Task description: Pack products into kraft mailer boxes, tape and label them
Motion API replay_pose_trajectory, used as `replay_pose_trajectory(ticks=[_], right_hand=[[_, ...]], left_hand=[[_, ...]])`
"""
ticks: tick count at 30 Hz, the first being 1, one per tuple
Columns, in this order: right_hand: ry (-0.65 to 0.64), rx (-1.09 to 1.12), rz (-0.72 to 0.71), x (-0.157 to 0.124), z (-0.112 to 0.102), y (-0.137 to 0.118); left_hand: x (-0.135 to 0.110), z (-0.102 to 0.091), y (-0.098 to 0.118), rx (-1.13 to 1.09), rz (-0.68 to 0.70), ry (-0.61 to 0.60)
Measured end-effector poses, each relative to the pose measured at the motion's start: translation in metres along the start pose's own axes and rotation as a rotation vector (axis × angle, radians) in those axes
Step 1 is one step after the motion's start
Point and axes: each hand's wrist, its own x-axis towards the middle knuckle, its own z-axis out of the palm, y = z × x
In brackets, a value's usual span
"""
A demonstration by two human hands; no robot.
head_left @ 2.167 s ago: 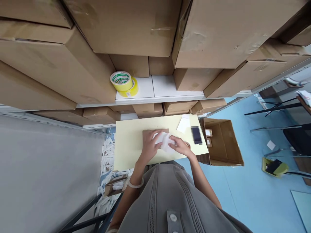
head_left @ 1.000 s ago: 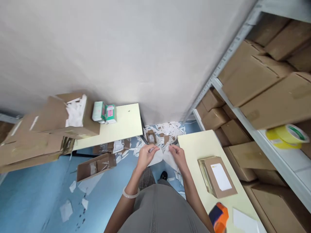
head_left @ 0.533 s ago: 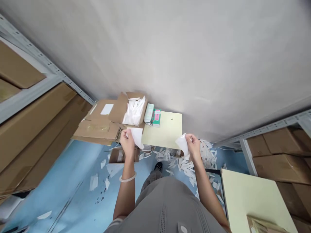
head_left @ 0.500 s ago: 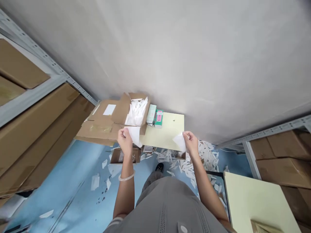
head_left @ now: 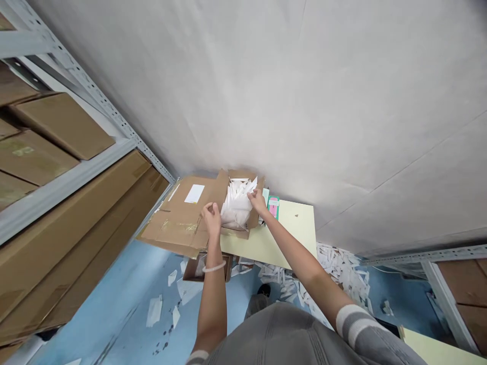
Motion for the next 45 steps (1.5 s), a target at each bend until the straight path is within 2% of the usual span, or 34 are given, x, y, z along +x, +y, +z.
replay_pose_trajectory(ticks=[2,5,8,10,13,16,19,22,24,27,29,31,33,36,38,40,45], right_hand=[[0.025,0.005,-0.109,-0.011,-0.018,0.015],[0.105,0.065,-0.222,-0.043,-0.067,0.044],[0.188,0.073,-0.129,-0.095,-0.132,0.087],[0.327,0.041,0.002,-0.142,-0.178,0.123],[0.574,0.026,0.175,-0.224,-0.238,0.175],[0.843,0.036,0.294,-0.304,-0.274,0.207],[1.087,0.090,0.368,-0.362,-0.290,0.213],[1.275,0.123,0.377,-0.407,-0.306,0.207],[1.362,0.089,0.387,-0.444,-0.322,0.203],[1.513,0.001,0.462,-0.517,-0.343,0.205],[1.646,-0.002,0.518,-0.572,-0.349,0.212],[1.792,0.037,0.584,-0.625,-0.349,0.223],[1.909,0.082,0.652,-0.671,-0.346,0.235],[1.980,0.137,0.726,-0.723,-0.344,0.252],[1.981,0.156,0.774,-0.746,-0.348,0.262],[1.977,0.160,0.820,-0.758,-0.357,0.272],[1.954,0.236,0.814,-0.753,-0.397,0.311]], left_hand=[[-0.007,-0.006,-0.011,0.003,-0.020,0.009],[-0.027,-0.021,-0.030,0.004,-0.066,0.075],[-0.059,-0.032,-0.046,0.023,-0.119,0.162],[-0.082,-0.030,-0.050,0.062,-0.140,0.146],[-0.113,-0.006,-0.044,0.103,-0.150,0.006],[-0.136,0.042,-0.020,0.085,-0.080,-0.237],[-0.160,0.104,0.023,-0.021,0.097,-0.535],[-0.200,0.163,0.073,-0.128,0.273,-0.794],[-0.242,0.194,0.101,-0.182,0.330,-0.937],[-0.325,0.228,0.128,-0.240,0.341,-1.134],[-0.390,0.241,0.136,-0.261,0.342,-1.278],[-0.459,0.246,0.140,-0.272,0.350,-1.440],[-0.526,0.244,0.142,-0.265,0.352,-1.608],[-0.609,0.235,0.144,-0.225,0.346,-1.832],[-0.648,0.233,0.140,-0.186,0.351,-1.947],[-0.675,0.239,0.131,-0.142,0.376,-2.027],[-0.716,0.276,0.090,0.025,0.412,-2.092]])
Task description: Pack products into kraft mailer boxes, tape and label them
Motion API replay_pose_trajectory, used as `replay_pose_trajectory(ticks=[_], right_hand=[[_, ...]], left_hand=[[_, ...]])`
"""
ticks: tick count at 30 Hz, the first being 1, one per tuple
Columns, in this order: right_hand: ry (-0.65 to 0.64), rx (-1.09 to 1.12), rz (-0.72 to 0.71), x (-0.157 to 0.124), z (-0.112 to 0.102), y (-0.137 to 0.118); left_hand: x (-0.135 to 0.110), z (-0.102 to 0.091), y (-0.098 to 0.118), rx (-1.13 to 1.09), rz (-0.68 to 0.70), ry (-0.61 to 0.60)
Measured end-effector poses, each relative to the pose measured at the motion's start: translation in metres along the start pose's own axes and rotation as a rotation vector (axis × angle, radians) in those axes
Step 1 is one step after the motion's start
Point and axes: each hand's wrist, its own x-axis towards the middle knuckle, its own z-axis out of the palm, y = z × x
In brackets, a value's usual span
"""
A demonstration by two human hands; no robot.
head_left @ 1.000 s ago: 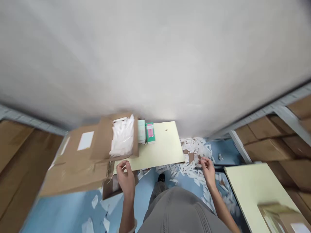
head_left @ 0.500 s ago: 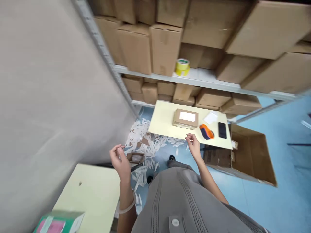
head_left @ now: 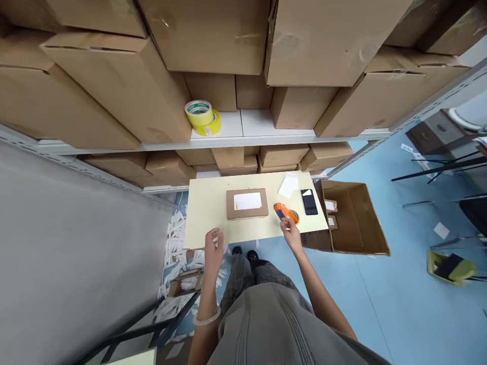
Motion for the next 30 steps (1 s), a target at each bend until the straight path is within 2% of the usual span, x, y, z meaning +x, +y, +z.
replay_pose_trajectory(ticks=[3,5,8,11,14,18,21,25,28,30], right_hand=[[-0.033,0.031,0.069,0.025,0.033,0.002],[-0.054,0.035,0.128,0.039,0.052,0.002],[-0.069,0.035,0.214,0.057,0.072,-0.003],[-0.056,-0.004,0.274,0.069,0.083,-0.016],[-0.122,-0.135,0.305,0.075,0.089,-0.033],[-0.181,-0.366,0.334,0.074,0.092,-0.056],[-0.160,-0.437,0.297,0.071,0.084,-0.071],[-0.083,-0.450,0.195,0.073,0.053,-0.085],[-0.014,-0.437,0.112,0.080,0.019,-0.088],[0.040,-0.421,0.056,0.088,-0.009,-0.084]], left_hand=[[0.034,0.013,-0.018,0.075,-0.105,-0.040],[0.060,0.023,-0.022,0.122,-0.166,-0.087],[0.098,0.035,-0.018,0.178,-0.206,-0.229],[0.127,0.045,-0.007,0.245,-0.225,-0.378],[0.138,0.055,0.008,0.338,-0.287,-0.438],[0.134,0.062,0.028,0.508,-0.361,-0.399],[0.127,0.063,0.040,0.556,-0.372,-0.402],[0.111,0.072,0.058,0.518,-0.334,-0.373],[0.089,0.092,0.073,0.434,-0.296,-0.313],[0.068,0.113,0.082,0.372,-0.256,-0.297]])
